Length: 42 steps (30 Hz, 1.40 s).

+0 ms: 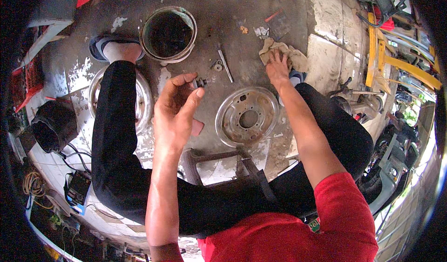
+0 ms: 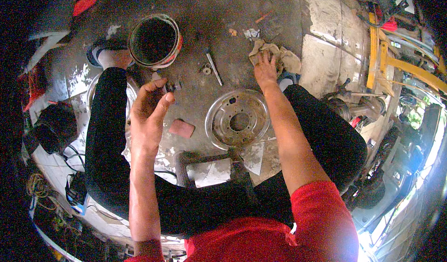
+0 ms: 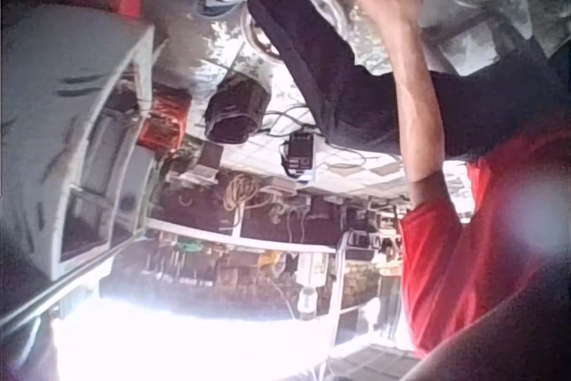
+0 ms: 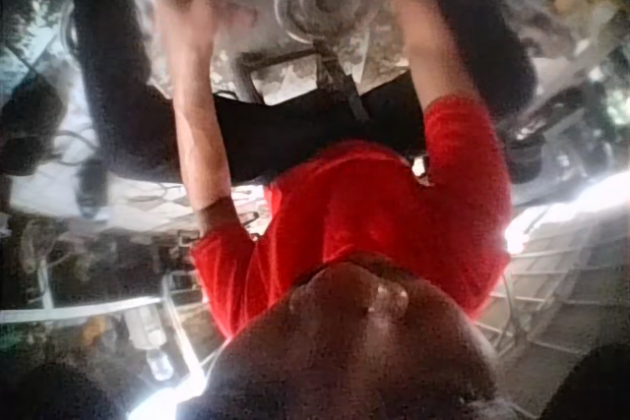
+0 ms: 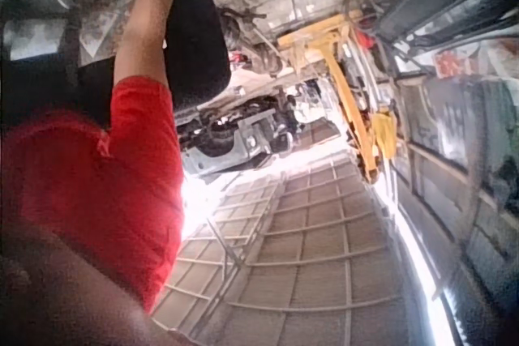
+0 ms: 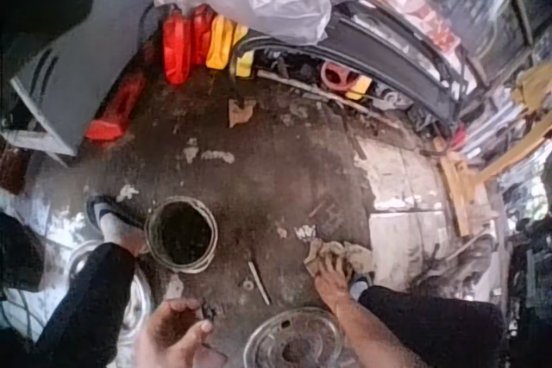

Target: The person sits on the floor and cleans a metal wheel hub using a rag and a liquid from a can. They wipe the hub's surface and inner holes, then handle small metal parts, wiping them before placing them back on the hub.

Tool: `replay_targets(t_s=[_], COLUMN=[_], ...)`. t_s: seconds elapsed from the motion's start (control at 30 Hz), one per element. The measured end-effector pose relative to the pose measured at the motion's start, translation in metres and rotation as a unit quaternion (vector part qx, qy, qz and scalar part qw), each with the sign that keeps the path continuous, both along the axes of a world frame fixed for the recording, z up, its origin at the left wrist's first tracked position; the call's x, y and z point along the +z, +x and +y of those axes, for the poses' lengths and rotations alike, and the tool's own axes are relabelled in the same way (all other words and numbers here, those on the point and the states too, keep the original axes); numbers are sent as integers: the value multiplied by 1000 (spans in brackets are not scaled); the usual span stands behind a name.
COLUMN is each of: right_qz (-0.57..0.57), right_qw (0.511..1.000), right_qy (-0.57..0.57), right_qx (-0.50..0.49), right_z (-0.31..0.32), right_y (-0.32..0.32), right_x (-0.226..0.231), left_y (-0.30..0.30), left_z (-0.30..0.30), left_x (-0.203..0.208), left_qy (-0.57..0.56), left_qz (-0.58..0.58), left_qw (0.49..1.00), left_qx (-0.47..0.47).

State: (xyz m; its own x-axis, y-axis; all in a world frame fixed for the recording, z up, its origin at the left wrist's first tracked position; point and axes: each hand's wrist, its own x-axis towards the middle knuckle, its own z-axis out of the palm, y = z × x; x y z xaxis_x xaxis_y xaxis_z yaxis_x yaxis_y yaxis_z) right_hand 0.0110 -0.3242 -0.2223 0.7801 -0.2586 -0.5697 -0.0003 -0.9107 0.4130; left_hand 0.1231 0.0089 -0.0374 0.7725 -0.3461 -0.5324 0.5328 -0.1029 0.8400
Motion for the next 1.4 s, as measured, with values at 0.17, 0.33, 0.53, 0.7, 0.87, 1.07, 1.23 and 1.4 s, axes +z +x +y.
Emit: replay_targets(t_s=[0.17, 0.33, 0.53, 0.7, 0.87, 1.07, 1.23, 1.4], right_qz=[39, -133, -154, -101, -193, -205, -173, -202], right_qw=[998, 987, 960, 960, 915, 863, 771, 693], right_qy=[11, -71, 11, 89, 267, 413, 537, 645], right_qx=[-48, 54, -236, -246, -235, -206, -296, -248], right_z=[-13, -23, -63, -88, -74, -35, 40, 113], right_y=[12, 22, 27, 32, 52, 77, 61, 28], right_x=[-2, -6, -25, -24, 23, 128, 225, 263], left_y=[-3, -3, -5, -7, -9, -6, -20, -30], left_z=[0, -2, -7, -14, -11, -15, -15, -13], left_x=[-8, -10, -10, -9, -16, 16, 22, 30], left_qy=[13, 63, 74, 85, 61, -4, -60, -8], left_qz=[-21, -60, -80, -53, -44, -63, -148, -222], left_qw=[1000, 995, 992, 992, 994, 995, 983, 970], left_qx=[-12, -43, -63, -75, -77, -77, -91, -104])
